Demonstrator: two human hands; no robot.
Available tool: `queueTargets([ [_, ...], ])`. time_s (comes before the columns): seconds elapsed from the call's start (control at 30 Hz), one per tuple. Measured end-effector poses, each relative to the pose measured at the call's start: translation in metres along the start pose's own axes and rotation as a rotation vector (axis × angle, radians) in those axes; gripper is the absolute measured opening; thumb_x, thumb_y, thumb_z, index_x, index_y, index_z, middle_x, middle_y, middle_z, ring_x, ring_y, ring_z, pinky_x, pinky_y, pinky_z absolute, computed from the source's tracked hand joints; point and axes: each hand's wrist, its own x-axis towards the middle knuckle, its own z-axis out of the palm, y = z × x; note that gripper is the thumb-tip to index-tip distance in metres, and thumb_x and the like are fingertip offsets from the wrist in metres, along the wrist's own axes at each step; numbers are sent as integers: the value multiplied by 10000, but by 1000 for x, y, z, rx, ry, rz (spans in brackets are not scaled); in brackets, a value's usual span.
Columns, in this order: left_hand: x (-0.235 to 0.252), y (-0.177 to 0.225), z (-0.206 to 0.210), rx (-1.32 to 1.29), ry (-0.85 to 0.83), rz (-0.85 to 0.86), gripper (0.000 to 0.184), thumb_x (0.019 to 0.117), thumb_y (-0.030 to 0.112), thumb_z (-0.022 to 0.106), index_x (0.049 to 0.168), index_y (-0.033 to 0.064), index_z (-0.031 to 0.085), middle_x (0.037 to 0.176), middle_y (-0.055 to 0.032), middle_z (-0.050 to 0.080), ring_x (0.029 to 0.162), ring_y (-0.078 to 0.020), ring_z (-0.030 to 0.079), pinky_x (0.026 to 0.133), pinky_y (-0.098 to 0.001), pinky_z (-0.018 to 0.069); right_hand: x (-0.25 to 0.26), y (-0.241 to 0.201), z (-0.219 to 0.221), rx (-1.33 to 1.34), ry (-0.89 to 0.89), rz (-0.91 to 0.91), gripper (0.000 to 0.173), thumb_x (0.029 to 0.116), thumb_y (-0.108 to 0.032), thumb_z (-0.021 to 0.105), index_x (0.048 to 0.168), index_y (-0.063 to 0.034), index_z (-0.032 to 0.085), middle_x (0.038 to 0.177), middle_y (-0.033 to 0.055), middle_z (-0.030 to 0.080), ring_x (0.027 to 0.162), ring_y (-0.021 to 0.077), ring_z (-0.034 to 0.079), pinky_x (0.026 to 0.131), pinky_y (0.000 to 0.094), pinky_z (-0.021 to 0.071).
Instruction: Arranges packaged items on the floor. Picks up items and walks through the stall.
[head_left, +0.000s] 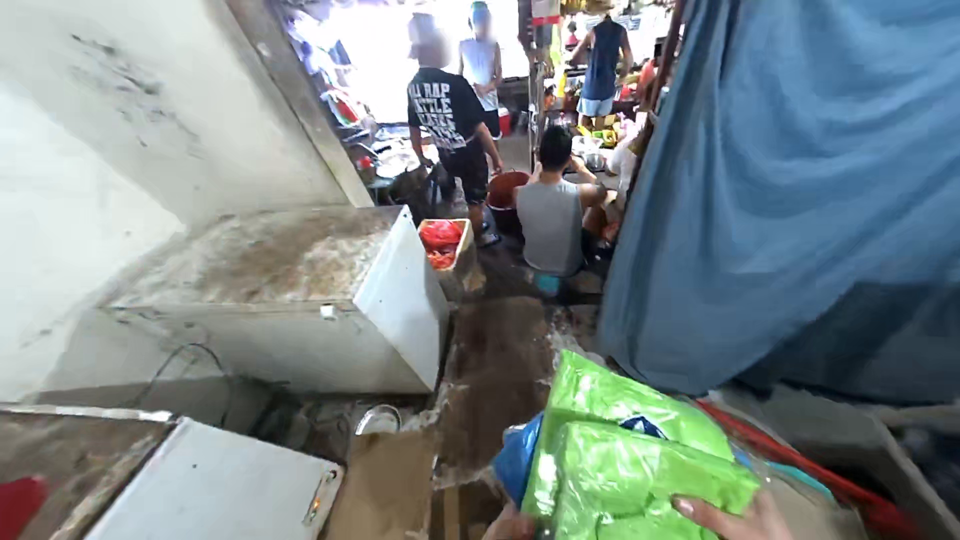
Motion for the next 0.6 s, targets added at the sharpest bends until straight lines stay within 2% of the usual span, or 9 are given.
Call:
queueTargets([
  [0.07,17,42,-23,-21,144,41,279,833,574,741,910,306,752,891,82,771,836,3,711,782,-207,586,46,-6,35,18,-107,-51,558,709,-30,858,1214,-110,635,1032,-127,769,948,7,727,905,252,618],
  [0.17,43,111,-47,17,326,154,635,704,814,669,980,244,713,915,69,757,870,-33,716,793,-261,604,117,-18,83,98,-302,-142,626,737,-321,898,1307,-226,658,1129,-135,757,1018,10,713,921,245,607],
  [0.23,65,144,-69,-57,313,148,532,706,712,766,973,254,723,921,57,764,877,-55,725,793,-280,612,165,-28,112,134,-432,-163,709,762,-412,875,1398,-242,611,1205,-137,733,1080,9,692,960,247,589],
  [0.33,103,165,-111,-63,188,129,286,749,430,848,981,276,779,917,60,780,845,-43,736,782,-254,617,228,-39,156,56,-396,13,662,756,-353,870,1320,-114,619,1109,-40,755,999,75,723,897,302,622],
  [0.4,134,172,-130,-37,225,92,333,712,361,882,990,237,746,894,43,776,811,-59,737,759,-271,621,270,-35,186,-22,-318,209,709,804,-312,829,1374,-54,495,1115,60,717,967,151,727,855,354,634],
  [0.47,168,181,-146,-30,279,65,373,718,366,892,1010,200,727,885,26,776,794,-77,742,747,-285,629,311,-22,210,14,-303,388,746,863,-324,789,1452,-65,410,1141,102,700,960,190,730,839,379,638],
  [0.5,185,188,-152,-25,338,58,303,745,329,851,982,191,720,852,26,773,765,-74,739,721,-279,627,330,-15,218,64,-340,463,684,892,-325,760,1439,-68,438,1114,99,716,946,192,736,837,379,639],
  [0.57,218,206,-161,14,479,52,110,854,216,641,941,173,694,803,40,760,734,-54,725,691,-265,620,370,-3,234,130,-474,555,491,918,-299,714,1316,-57,557,1024,56,748,904,157,741,831,361,635],
  [0.6,235,219,-162,67,564,48,152,935,171,496,956,161,647,790,67,742,730,-26,710,686,-246,615,393,2,242,139,-558,557,446,920,-252,709,1297,-60,568,1017,28,748,910,132,735,846,346,627],
])
